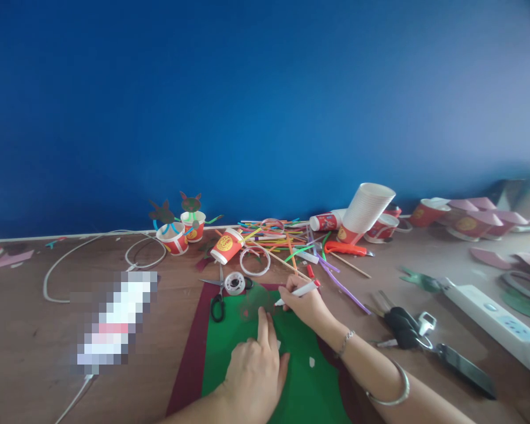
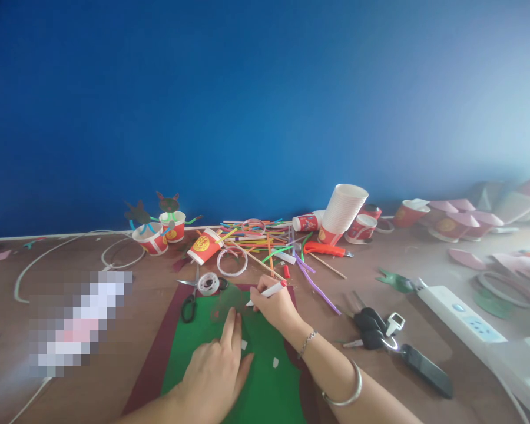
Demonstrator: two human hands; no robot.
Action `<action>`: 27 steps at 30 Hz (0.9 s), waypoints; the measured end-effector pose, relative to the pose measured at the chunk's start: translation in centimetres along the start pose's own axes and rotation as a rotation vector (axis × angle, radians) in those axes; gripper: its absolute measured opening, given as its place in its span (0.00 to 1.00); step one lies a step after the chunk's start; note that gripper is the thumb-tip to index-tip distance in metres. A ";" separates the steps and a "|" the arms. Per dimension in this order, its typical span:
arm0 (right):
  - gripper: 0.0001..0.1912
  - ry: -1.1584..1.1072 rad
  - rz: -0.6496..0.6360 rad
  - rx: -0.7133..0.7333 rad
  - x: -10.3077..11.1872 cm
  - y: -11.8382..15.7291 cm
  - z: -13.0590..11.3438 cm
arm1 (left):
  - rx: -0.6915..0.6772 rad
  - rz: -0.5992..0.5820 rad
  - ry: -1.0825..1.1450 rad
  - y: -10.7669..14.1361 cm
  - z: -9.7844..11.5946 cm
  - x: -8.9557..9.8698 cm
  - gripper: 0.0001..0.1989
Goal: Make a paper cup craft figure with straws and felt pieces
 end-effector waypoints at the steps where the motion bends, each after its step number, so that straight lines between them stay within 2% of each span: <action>1: 0.14 0.009 0.001 0.005 0.0 0.0 0.0 | -0.001 0.000 -0.002 0.0 0.0 0.0 0.27; 12: 0.13 -0.030 -0.082 -0.033 -0.5 0.3 0.1 | -0.010 -0.007 -0.007 0.0 0.0 0.1 0.28; 19: 0.14 -0.020 -0.014 0.007 0.0 0.1 -0.3 | -0.011 0.022 -0.022 0.1 0.0 -0.1 0.28; 27: 0.13 -0.017 -0.077 -0.015 -0.6 0.2 0.0 | -0.010 0.030 -0.029 0.2 0.0 0.0 0.28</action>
Point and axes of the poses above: each hand's wrist, its own y-axis away from the middle knuckle, its own x-axis out of the back of the hand, z = x × y, the point moved 7 cm from there along -y, towards the middle knuckle, and after that the axes turned 11 degrees about z, right-handed, at the moved point
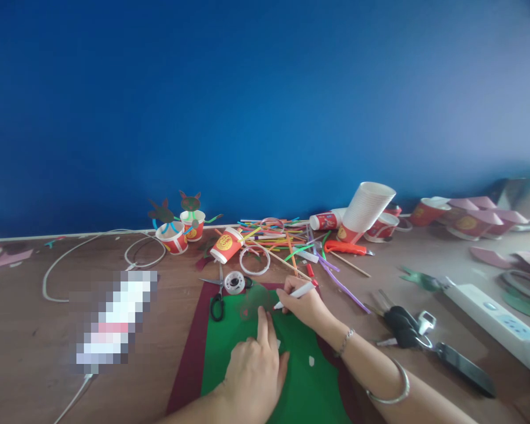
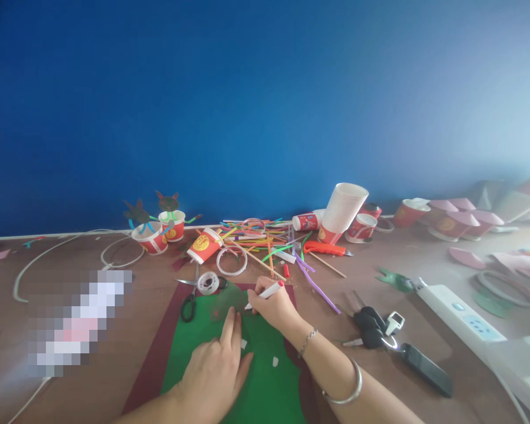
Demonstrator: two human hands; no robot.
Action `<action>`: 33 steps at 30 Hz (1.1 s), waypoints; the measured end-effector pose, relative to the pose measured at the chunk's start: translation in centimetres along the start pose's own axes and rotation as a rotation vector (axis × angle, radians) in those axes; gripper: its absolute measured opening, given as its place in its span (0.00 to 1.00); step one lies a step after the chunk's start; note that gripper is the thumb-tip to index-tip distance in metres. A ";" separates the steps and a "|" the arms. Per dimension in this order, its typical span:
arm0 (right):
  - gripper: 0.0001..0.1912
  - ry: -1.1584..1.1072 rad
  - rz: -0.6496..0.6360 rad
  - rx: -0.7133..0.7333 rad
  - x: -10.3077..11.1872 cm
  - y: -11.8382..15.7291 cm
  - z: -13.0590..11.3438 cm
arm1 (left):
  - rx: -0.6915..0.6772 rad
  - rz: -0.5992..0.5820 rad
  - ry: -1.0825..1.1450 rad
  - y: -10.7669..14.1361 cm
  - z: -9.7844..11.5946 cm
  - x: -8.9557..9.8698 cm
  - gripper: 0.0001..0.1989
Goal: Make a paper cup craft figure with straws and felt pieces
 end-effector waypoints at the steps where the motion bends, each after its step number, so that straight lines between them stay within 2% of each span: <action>1: 0.13 -0.014 -0.002 -0.010 0.0 0.0 0.1 | 0.000 -0.002 -0.001 0.0 0.0 0.0 0.28; 7: 0.13 -0.036 0.038 -0.008 0.3 0.0 0.0 | 0.005 0.002 -0.010 -0.1 0.0 -0.3 0.28; 13: 0.13 -0.021 0.002 -0.015 0.1 0.0 0.1 | -0.006 -0.011 -0.004 0.0 0.1 -0.1 0.28; 17: 0.13 -0.065 0.043 -0.036 0.4 -0.3 0.5 | -0.005 0.000 -0.005 -0.1 0.0 0.0 0.28; 22: 0.14 -0.019 0.067 -0.012 0.5 -0.3 0.4 | -0.010 0.021 -0.006 -0.1 0.1 -0.1 0.28; 28: 0.14 0.005 0.054 0.035 0.4 -0.1 -0.1 | 0.000 0.020 0.006 0.0 0.1 -0.2 0.28; 33: 0.14 -0.014 0.028 0.016 0.2 -0.1 0.1 | 0.003 0.007 0.019 -0.1 0.0 -0.3 0.28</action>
Point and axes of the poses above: each hand's wrist, its own y-axis away from the middle knuckle, its own x-axis out of the back of the hand, z = x × y, the point moved 7 cm from there along -y, towards the middle knuckle, and after that the axes turned 11 degrees about z, right-handed, at the moved point
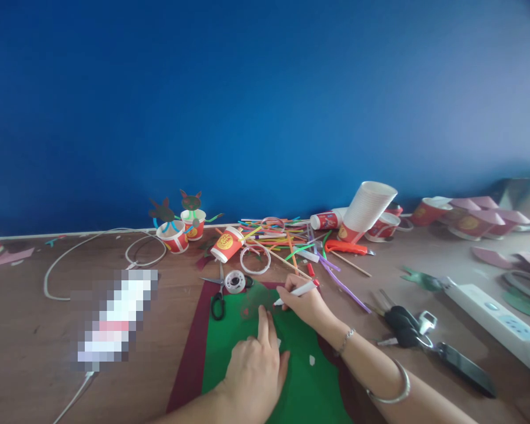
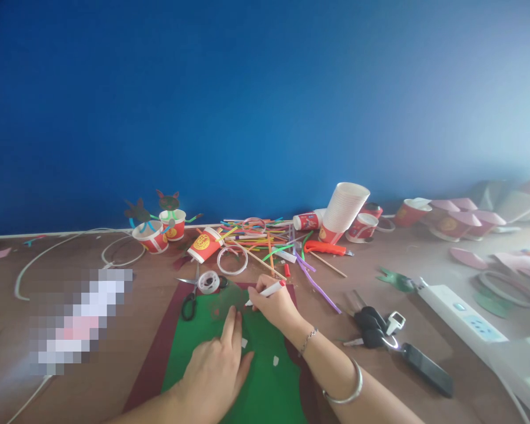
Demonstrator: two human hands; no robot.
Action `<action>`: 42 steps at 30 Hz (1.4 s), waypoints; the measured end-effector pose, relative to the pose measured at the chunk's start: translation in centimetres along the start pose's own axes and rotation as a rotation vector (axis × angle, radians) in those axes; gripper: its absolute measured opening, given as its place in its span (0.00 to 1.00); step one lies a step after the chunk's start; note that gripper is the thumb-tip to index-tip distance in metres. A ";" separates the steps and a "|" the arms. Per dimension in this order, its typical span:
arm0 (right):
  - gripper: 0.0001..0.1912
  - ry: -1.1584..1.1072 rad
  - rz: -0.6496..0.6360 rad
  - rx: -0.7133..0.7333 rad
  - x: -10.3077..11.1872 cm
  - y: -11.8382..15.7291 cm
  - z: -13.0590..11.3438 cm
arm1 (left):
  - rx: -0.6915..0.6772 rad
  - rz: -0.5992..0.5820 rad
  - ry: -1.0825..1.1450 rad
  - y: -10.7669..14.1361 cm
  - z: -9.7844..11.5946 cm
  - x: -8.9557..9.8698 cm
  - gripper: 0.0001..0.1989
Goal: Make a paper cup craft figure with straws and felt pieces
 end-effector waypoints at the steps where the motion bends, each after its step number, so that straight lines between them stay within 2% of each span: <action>1: 0.13 -0.006 -0.007 -0.008 -0.1 0.0 0.1 | 0.001 -0.004 0.001 0.0 0.0 0.0 0.28; 23: 0.12 -0.026 -0.055 -0.055 -0.4 0.3 0.1 | -0.004 0.021 -0.030 0.2 0.1 0.3 0.28; 42: 0.13 -0.027 -0.040 -0.055 -0.3 0.2 -0.1 | 0.002 0.017 -0.026 0.2 0.0 0.3 0.28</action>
Point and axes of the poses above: each hand's wrist, its own y-axis away from the middle knuckle, its own x-axis out of the back of the hand, z = x × y, the point moved 7 cm from there along -y, towards the middle knuckle, and after that the axes turned 11 degrees about z, right-handed, at the moved point
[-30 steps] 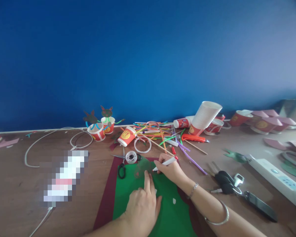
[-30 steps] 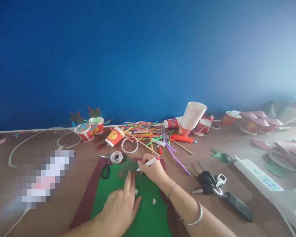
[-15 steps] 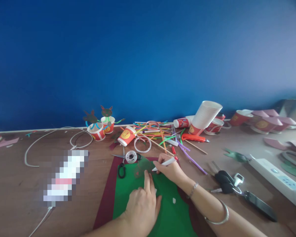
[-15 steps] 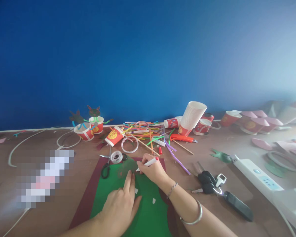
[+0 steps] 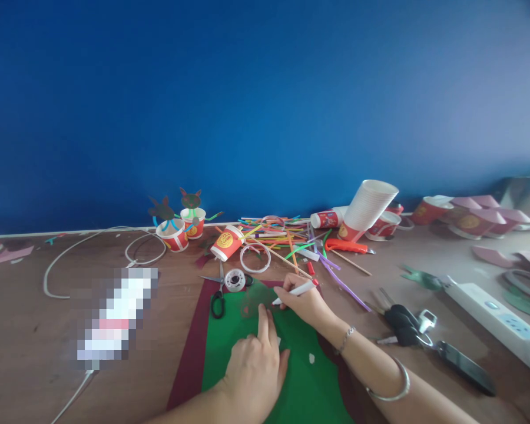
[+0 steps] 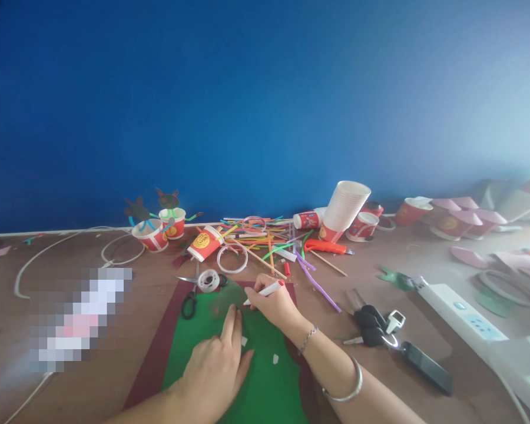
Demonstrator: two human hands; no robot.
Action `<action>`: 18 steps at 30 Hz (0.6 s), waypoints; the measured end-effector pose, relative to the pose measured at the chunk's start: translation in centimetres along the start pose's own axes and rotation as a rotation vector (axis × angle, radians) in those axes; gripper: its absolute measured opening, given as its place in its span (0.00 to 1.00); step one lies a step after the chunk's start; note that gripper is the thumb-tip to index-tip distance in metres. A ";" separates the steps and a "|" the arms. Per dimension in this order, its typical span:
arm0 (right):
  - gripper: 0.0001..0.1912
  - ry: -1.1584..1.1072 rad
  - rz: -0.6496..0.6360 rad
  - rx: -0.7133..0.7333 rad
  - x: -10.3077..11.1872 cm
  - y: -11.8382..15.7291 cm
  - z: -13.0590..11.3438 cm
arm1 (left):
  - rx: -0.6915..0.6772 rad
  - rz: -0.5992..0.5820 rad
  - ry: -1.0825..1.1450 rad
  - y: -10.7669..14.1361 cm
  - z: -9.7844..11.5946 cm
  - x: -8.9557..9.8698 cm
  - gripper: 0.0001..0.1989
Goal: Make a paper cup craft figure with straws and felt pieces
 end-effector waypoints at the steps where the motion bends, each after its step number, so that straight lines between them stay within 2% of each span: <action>1: 0.13 0.002 0.002 0.001 0.0 0.0 0.0 | 0.000 0.006 -0.001 0.0 0.0 0.0 0.28; 6: 0.13 0.012 0.010 0.016 0.1 -0.1 0.3 | -0.003 0.027 0.007 0.0 0.0 0.0 0.28; 12: 0.13 0.010 0.018 0.024 0.0 -0.2 0.2 | -0.002 -0.015 0.023 0.0 0.0 -0.2 0.27; 15: 0.13 -0.050 0.014 -0.015 0.2 -0.3 0.2 | -0.005 0.002 0.031 0.0 0.1 -0.1 0.27; 18: 0.15 -0.198 0.073 -0.105 0.9 -0.5 0.6 | -0.009 0.000 0.031 0.0 0.1 0.0 0.27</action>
Point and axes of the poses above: each hand's wrist, its own y-axis away from the middle knuckle, its own x-axis out of the back of the hand, z = x × y, the point moved 7 cm from there along -y, towards the middle knuckle, and after that the axes turned 11 degrees about z, right-handed, at the moved point
